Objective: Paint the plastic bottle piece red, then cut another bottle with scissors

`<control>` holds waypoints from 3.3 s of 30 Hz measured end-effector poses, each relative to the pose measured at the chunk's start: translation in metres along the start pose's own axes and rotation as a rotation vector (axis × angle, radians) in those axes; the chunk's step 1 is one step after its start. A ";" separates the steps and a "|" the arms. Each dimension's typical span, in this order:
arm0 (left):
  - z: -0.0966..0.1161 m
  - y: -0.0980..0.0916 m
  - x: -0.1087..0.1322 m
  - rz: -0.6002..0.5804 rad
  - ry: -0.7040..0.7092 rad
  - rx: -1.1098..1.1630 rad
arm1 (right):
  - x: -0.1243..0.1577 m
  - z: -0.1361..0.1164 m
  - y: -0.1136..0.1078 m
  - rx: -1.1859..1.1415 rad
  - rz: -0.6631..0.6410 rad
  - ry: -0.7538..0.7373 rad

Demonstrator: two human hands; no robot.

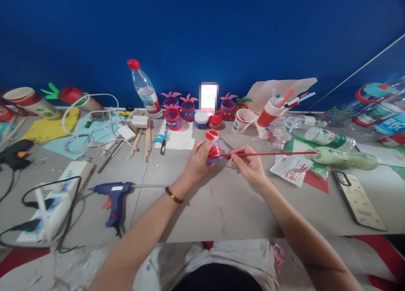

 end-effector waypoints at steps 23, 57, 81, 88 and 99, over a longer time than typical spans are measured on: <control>-0.009 -0.003 0.004 0.050 -0.061 0.032 | -0.011 0.015 -0.036 -0.119 0.199 -0.050; -0.004 0.000 0.004 0.066 -0.059 -0.015 | -0.005 0.018 -0.015 -0.040 0.067 0.026; -0.008 -0.002 0.008 0.020 -0.102 0.053 | -0.013 0.011 -0.029 0.002 0.139 0.037; -0.011 -0.002 0.008 -0.004 -0.147 0.068 | -0.013 0.022 -0.038 -0.052 0.154 0.005; -0.003 0.004 0.006 0.019 -0.032 0.001 | 0.003 0.005 0.000 0.065 -0.031 -0.034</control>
Point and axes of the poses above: each hand's wrist, its own x-axis away from the middle knuckle, its own y-axis out of the palm, z = x × y, the point moved 4 cm from there along -x, towards the middle knuckle, and after that the axes turned 1 degree about -z, right-handed, at the moved point
